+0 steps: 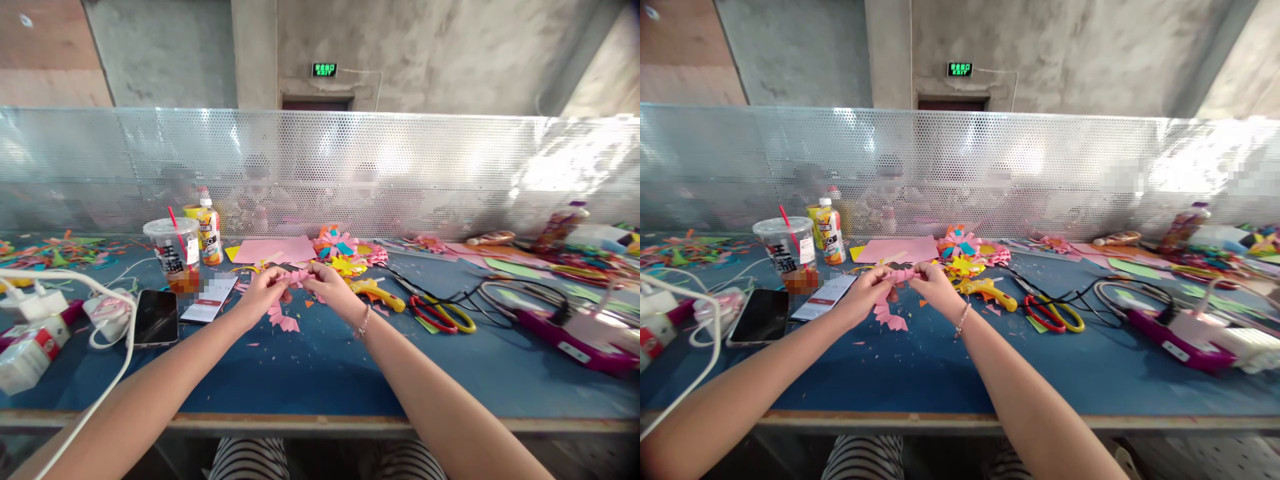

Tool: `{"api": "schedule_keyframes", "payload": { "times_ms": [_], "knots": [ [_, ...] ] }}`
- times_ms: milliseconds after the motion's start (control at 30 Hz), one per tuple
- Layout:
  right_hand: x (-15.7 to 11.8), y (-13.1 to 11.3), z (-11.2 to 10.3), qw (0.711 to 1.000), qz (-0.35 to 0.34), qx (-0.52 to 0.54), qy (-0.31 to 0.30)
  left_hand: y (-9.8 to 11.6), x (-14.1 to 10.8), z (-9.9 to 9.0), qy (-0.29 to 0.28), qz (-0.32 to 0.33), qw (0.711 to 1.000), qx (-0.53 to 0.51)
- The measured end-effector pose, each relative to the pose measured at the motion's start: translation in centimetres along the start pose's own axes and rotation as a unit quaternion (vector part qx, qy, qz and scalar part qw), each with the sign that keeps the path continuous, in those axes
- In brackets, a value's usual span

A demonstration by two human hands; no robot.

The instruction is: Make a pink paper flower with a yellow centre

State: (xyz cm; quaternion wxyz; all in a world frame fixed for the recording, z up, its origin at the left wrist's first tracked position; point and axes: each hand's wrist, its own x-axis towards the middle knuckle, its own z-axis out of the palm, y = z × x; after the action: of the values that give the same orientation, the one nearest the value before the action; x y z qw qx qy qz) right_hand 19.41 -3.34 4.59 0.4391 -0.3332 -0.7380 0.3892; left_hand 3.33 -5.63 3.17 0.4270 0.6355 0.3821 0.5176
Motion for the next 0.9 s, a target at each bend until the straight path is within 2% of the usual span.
{"api": "schedule_keyframes", "payload": {
  "times_ms": [267,467,567,667,767,900],
  "knots": [
    [0.2,0.6,-0.2,0.997,0.037,0.051,0.035,0.1,0.3,0.3,0.051,-0.040,0.987,-0.149],
    [0.7,0.9,-0.5,0.995,-0.010,0.055,0.083,0.6,0.2,0.7,0.057,-0.080,0.972,-0.215],
    [0.8,0.9,-0.6,0.993,-0.019,0.058,0.099,0.8,0.0,0.7,0.045,-0.085,0.975,-0.200],
    [0.7,0.8,-0.6,0.993,-0.023,0.049,0.105,0.5,0.1,0.4,0.050,-0.082,0.987,-0.128],
    [0.6,0.7,-0.5,0.994,-0.031,0.035,0.097,0.1,0.3,0.1,0.078,-0.029,0.996,-0.038],
    [0.5,0.5,-0.3,0.996,-0.044,0.024,0.076,-0.4,0.5,-0.3,0.102,0.031,0.994,0.006]
  ]
}}
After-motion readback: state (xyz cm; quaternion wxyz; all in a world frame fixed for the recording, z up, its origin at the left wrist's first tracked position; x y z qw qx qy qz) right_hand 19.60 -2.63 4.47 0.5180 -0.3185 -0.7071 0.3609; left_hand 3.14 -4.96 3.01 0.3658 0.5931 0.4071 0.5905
